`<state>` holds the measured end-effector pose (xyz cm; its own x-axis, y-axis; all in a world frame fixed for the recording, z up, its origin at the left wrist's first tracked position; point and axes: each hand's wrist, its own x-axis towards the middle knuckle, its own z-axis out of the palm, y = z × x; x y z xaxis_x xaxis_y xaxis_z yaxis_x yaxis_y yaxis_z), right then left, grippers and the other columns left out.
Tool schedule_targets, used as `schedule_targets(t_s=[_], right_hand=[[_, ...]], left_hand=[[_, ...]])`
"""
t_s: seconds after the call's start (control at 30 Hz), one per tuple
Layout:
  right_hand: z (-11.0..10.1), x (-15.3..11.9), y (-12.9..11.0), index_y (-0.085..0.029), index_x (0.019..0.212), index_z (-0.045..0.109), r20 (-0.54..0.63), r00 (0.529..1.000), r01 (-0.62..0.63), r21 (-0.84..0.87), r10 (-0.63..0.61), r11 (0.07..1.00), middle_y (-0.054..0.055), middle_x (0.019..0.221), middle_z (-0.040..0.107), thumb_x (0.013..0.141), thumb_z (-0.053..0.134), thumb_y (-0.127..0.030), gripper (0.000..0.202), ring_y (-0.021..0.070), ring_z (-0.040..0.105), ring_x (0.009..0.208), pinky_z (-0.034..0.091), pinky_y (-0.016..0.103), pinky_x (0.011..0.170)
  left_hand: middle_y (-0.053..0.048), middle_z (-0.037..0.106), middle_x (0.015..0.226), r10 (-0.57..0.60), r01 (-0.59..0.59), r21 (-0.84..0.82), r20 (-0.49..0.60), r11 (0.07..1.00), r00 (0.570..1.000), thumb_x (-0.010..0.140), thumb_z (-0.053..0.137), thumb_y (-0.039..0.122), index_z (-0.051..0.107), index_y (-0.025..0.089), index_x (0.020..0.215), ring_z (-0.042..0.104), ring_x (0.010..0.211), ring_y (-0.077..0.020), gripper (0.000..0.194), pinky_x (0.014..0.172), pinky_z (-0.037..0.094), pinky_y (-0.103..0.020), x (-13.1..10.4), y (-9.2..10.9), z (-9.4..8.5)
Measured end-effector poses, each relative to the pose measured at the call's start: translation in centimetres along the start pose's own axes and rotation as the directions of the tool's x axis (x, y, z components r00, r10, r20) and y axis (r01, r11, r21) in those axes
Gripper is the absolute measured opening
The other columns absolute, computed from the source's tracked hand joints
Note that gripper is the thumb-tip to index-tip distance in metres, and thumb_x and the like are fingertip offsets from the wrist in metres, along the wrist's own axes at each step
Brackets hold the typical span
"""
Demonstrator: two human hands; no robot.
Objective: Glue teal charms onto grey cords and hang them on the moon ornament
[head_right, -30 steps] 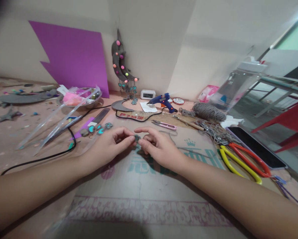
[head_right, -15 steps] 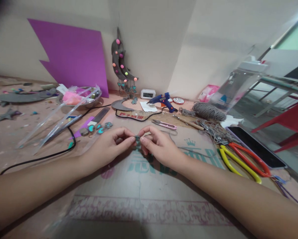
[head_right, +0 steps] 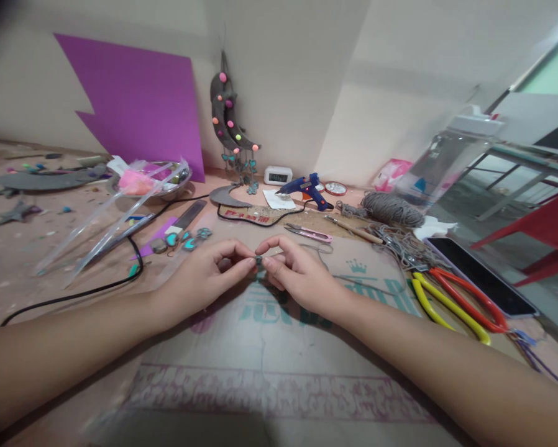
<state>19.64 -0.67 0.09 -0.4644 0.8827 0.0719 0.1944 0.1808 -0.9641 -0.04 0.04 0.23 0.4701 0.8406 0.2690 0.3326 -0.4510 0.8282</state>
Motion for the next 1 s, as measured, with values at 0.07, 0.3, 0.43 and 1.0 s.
schedule_targets(t_s=[0.07, 0.3, 0.43, 1.0], right_hand=[[0.05, 0.04, 0.1, -0.021, 0.103, 0.045, -0.006, 1.0, 0.004, 0.003, -0.004, 1.0, -0.011, 0.053, 0.04, 0.094, 0.049, -0.043, 0.024, 0.0092, 0.037, 0.05, 0.03, 0.022, 0.05], [0.15, -0.03, 0.31, -0.021, 0.094, 0.044, -0.042, 0.999, 0.007, -0.067, -0.01, 0.998, -0.01, 0.054, 0.042, 0.096, 0.046, -0.043, 0.022, 0.0094, 0.038, 0.05, 0.033, 0.023, 0.05], [0.03, -0.1, 0.37, -0.021, 0.094, 0.046, -0.066, 0.998, 0.008, -0.15, -0.019, 0.989, -0.008, 0.056, 0.044, 0.097, 0.045, -0.042, 0.02, 0.0095, 0.041, 0.052, 0.033, 0.023, 0.051], [0.11, -0.34, 0.18, -0.022, 0.093, 0.048, -0.078, 0.996, 0.011, -0.289, -0.035, 0.957, -0.007, 0.06, 0.048, 0.096, 0.048, -0.038, 0.016, 0.0097, 0.044, 0.053, 0.035, 0.022, 0.05]], left_hand=[[0.0, 0.069, 0.081, -0.006, 0.006, 0.0, 0.002, 1.0, 1.0, 0.091, 0.052, 0.028, 0.065, 0.018, 0.086, 0.061, 0.075, -0.0142, 0.017, 0.071, 0.046, -0.026, 0.02, 0.0, 0.0], [-0.001, 0.07, 0.084, -0.028, 0.026, -0.065, -0.018, 0.998, 0.999, 0.089, 0.056, 0.03, 0.065, 0.018, 0.086, 0.063, 0.077, -0.0144, 0.015, 0.073, 0.049, -0.026, 0.17, -0.52, 0.08], [-0.001, 0.07, 0.086, -0.021, 0.021, -0.091, 0.001, 0.996, 1.0, 0.089, 0.057, 0.031, 0.064, 0.018, 0.089, 0.064, 0.079, -0.0151, 0.015, 0.074, 0.05, -0.027, 0.14, -0.61, 0.15], [0.0, 0.066, 0.081, 0.021, -0.021, -0.018, 0.01, 1.0, 1.0, 0.091, 0.051, 0.028, 0.063, 0.019, 0.088, 0.06, 0.076, -0.0143, 0.015, 0.068, 0.046, -0.026, 0.1, -0.54, 0.09]])
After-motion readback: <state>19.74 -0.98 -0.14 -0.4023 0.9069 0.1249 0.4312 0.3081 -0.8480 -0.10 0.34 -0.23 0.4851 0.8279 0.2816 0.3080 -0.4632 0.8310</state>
